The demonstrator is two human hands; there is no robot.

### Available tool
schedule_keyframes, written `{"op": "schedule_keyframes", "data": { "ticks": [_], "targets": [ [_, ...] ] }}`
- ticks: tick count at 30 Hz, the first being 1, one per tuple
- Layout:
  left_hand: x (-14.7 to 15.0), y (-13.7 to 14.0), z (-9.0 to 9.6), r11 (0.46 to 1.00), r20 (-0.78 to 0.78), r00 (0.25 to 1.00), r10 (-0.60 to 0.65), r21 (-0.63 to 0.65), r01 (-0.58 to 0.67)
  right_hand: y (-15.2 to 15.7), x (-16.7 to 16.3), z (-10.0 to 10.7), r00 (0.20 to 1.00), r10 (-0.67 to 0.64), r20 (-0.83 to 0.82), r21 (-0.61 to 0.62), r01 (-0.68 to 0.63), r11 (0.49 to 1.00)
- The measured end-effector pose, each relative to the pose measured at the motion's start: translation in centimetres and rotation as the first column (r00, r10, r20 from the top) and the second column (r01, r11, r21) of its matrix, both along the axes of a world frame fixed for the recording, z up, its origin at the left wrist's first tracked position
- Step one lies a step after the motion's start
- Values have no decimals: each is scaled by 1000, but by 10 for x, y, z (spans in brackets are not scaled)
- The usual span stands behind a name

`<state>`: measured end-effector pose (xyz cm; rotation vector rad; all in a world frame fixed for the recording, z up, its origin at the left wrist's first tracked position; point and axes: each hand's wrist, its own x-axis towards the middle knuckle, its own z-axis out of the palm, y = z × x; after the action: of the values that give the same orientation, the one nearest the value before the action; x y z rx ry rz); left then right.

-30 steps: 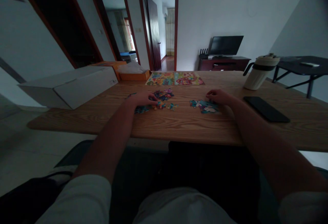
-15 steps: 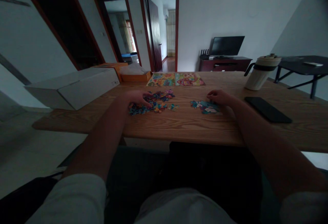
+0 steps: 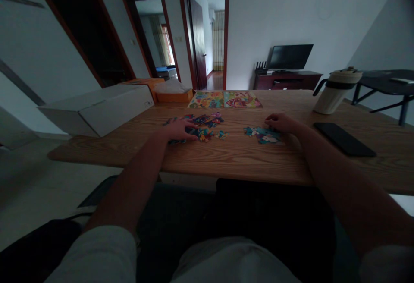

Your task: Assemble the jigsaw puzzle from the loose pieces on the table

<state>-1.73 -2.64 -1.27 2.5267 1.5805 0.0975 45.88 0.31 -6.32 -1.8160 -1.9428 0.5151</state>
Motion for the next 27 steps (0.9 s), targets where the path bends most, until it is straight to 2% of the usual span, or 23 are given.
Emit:
{"op": "schedule_keyframes", "data": {
  "ticks": [3, 6, 16, 22, 27],
  "targets": [
    [10, 0, -3, 997, 18, 997, -78, 7, 78, -2, -1, 2, 1000, -17, 14, 8, 17, 1000],
    [11, -1, -4, 994, 116, 987, -109, -11, 111, -4, -2, 4, 1000, -14, 12, -5, 14, 1000],
    [-6, 6, -9, 1000, 386, 922, 19, -10, -16, -5, -5, 4, 1000, -24, 19, 8, 23, 1000],
    [1, 3, -6, 994, 449, 893, 38, 78, -82, -7, -7, 9, 998, 31, 51, -19, -30, 999],
    [2, 3, -4, 988, 469, 881, 57, 99, -117, -9, -12, 9, 993, 110, 28, 0, -110, 994]
  ]
}}
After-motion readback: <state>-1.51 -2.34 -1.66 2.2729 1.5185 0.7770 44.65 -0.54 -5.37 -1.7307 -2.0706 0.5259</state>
